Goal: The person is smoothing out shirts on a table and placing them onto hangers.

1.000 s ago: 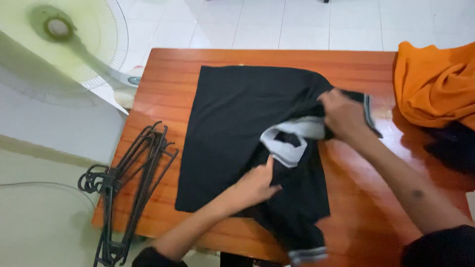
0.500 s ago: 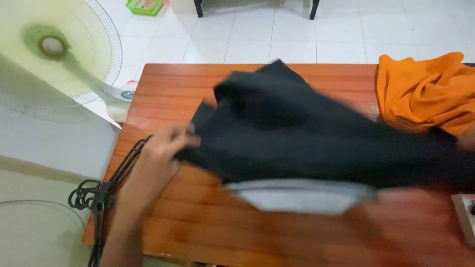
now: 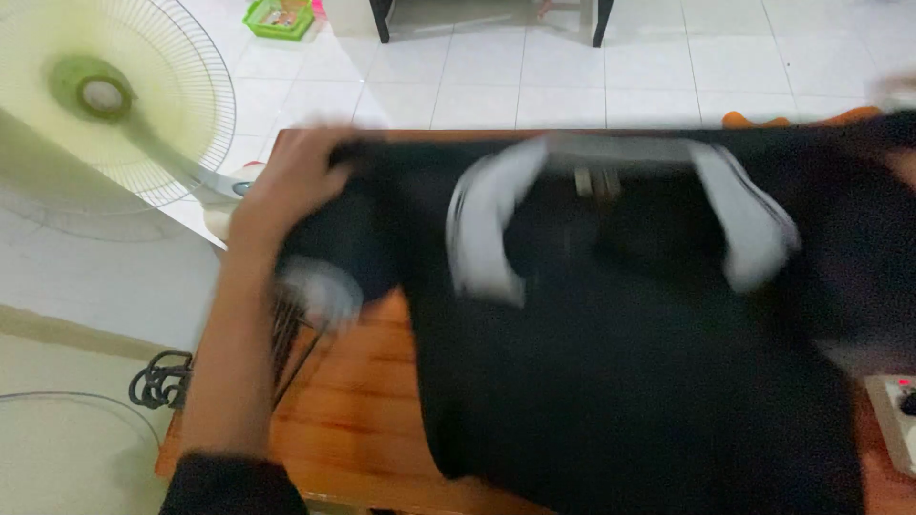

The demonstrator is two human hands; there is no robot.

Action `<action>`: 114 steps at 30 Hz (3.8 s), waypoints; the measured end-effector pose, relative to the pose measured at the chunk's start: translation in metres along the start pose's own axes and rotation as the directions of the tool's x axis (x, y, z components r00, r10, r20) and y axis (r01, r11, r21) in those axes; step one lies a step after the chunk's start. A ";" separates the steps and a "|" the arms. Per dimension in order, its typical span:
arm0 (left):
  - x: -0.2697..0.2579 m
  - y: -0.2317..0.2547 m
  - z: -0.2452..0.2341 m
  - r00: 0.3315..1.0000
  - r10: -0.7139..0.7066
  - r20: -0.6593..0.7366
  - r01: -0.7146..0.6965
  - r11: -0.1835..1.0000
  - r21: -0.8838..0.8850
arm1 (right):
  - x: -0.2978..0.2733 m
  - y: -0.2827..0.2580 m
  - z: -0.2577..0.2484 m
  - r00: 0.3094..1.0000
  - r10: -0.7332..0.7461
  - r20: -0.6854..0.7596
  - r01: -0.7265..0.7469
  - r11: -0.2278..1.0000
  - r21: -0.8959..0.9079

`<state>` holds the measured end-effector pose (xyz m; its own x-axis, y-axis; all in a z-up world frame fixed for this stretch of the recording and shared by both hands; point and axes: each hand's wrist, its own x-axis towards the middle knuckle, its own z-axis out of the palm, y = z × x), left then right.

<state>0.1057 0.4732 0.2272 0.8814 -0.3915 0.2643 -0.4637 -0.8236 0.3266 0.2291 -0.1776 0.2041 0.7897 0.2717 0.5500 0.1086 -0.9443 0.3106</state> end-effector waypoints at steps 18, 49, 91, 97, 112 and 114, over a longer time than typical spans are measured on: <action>-0.032 0.089 0.269 0.995 0.082 0.048 -0.087 0.991 0.100 | -0.162 -0.179 0.071 0.935 -0.113 0.335 -0.024 0.925 0.379; 0.142 0.103 0.231 0.867 -0.499 -0.001 0.355 0.619 -0.700 | -0.007 -0.175 0.035 0.807 0.077 0.586 -0.514 0.580 0.631; 0.006 0.098 0.303 0.983 -0.158 -0.093 0.172 0.970 0.171 | -0.037 -0.683 -0.124 0.379 -0.776 -0.505 0.710 -0.106 0.697; 0.002 0.102 0.304 0.972 -0.196 -0.130 0.211 0.971 0.114 | -0.026 -0.696 -0.101 0.325 -0.863 -0.386 0.794 0.027 0.608; -0.006 0.082 0.329 0.950 -0.074 -0.302 0.046 0.994 -0.096 | 0.019 -0.503 -0.107 0.685 -0.630 -0.364 0.354 -0.149 0.923; -0.012 0.059 0.396 0.985 -0.057 -0.165 0.032 0.988 -0.153 | 0.014 -0.457 -0.078 0.772 -0.583 -0.253 0.284 -0.040 0.958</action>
<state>0.1038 0.2668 -0.1161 0.8796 -0.2703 0.3913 -0.4436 -0.7633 0.4697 0.1429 0.2724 0.1301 0.3936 0.8076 0.4391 0.7981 -0.0631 -0.5992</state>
